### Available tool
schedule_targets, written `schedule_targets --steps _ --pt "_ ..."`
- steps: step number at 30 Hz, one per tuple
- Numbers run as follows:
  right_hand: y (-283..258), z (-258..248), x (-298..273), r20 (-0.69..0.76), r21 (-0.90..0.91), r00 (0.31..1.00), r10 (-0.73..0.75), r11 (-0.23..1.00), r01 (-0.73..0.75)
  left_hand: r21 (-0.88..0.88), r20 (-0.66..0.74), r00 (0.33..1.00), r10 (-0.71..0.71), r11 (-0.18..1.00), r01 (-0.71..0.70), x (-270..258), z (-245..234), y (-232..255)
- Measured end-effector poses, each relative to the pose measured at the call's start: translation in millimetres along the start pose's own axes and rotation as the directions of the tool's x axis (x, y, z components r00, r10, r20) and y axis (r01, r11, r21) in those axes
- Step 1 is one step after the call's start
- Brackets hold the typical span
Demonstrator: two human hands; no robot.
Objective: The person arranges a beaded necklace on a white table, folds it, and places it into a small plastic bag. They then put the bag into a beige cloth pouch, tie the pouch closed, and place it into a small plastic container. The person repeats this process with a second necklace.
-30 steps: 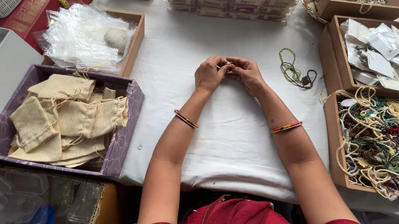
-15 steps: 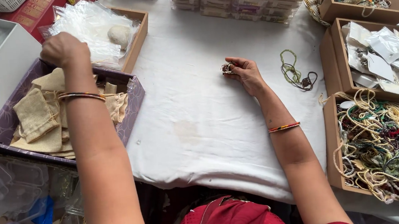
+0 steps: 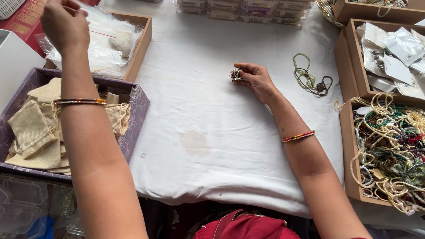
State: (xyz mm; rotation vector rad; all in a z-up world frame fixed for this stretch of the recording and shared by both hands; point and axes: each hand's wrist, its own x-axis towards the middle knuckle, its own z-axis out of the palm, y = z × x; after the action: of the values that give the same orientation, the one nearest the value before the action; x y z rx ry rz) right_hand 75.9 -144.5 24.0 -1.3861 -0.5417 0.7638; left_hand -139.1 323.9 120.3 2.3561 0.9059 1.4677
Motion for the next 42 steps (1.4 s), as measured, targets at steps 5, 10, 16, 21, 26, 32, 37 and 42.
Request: schedule_targets --steps 5,10,16,21,26,32,37,42 --pt "-2 2 0 -0.007 0.000 1.000 0.018 1.000 -0.018 -0.195 0.194 0.981 0.012 0.980 0.026 -15 39 67" --pt "2 -3 2 0.015 0.015 1.000 0.015 1.000 -0.015 -0.695 0.505 0.819 -0.271 0.434 0.573 -74 66 180" --pt "0 -3 1 0.009 0.006 1.000 0.010 1.000 -0.010 -0.198 0.624 0.760 -0.183 0.904 0.380 -179 113 205" --pt "1 -5 2 0.034 0.042 0.999 0.008 0.999 -0.009 0.063 0.504 0.828 0.246 0.946 -0.319 -214 133 181" --pt "3 -5 4 0.029 0.047 0.999 0.027 0.998 -0.028 0.090 0.546 0.710 0.444 0.812 -0.577 -203 113 171" --pt "2 -5 3 0.036 0.041 0.999 0.023 0.999 -0.024 -0.184 0.519 0.708 0.480 0.871 -0.456 -195 114 173" --pt "7 -9 5 0.047 0.042 0.999 0.018 0.999 -0.020 -0.049 0.492 0.671 0.555 0.787 -0.615 -215 154 175" --pt "2 -7 5 0.044 0.038 0.999 0.025 0.999 -0.026 -0.086 0.720 0.586 0.371 0.886 -0.455 -183 85 201"
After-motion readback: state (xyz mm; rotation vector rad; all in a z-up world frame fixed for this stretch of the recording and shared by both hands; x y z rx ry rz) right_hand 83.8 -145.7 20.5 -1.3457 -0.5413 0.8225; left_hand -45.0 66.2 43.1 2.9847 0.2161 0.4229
